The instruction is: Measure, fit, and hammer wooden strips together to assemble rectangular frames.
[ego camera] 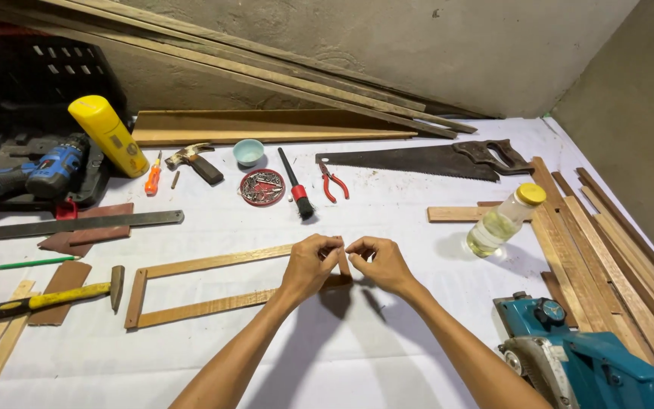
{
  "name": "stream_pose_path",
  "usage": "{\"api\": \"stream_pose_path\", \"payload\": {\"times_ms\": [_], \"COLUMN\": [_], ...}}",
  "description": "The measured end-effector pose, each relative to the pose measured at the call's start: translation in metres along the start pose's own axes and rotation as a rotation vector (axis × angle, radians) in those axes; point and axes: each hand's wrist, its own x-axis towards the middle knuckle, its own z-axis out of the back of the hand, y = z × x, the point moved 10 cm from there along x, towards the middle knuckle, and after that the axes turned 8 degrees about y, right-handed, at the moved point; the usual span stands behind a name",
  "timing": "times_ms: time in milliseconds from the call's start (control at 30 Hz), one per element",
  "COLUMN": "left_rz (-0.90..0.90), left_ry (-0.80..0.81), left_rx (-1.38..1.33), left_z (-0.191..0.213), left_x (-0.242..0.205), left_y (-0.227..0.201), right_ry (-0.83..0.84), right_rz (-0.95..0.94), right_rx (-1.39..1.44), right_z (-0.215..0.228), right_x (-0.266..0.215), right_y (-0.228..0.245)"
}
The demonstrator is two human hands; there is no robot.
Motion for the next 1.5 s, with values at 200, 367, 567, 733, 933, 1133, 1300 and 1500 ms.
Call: {"api": "stream_pose_path", "payload": {"times_ms": [200,367,567,733,933,1133,1300,1500], "left_rz": [0.187,0.202,0.196,0.186,0.058,-0.001,-0.003,-0.063], "left_ry": [0.037,0.015,0.009,0.045,0.017,0.039,0.065,0.075], "left_rx": [-0.105,-0.075,-0.056,-0.072,-0.042,0.154,0.155,0.188], "left_z": [-0.030,-0.034,-0.034,-0.035,-0.036,-0.039,-0.042,-0.045], "left_x": [-0.019,-0.029,-0.031,-0.032,-0.031,-0.028,-0.027,-0.025], "left_y": [0.059,0.059,0.060,0.057,0.054,0.033,0.043,0.037], "right_ry": [0.028,0.182,0.254,0.258,0.238,0.241,0.247,0.262], "right_rz": [0.093,0.106,0.103,0.042,0.081,0.092,0.075,0.096], "right_rx": [-0.058,-0.103,-0.259,-0.355,-0.324,-0.299,-0.288,-0.306], "right_z": [-0.018,-0.024,-0.030,-0.032,-0.033,-0.032,-0.034,-0.034], "right_x": [-0.012,-0.017,-0.016,-0.014,-0.013,-0.016,-0.014,-0.014], "right_y": [-0.023,-0.009,-0.005,-0.007,-0.012,-0.006,-0.010,-0.007]}}
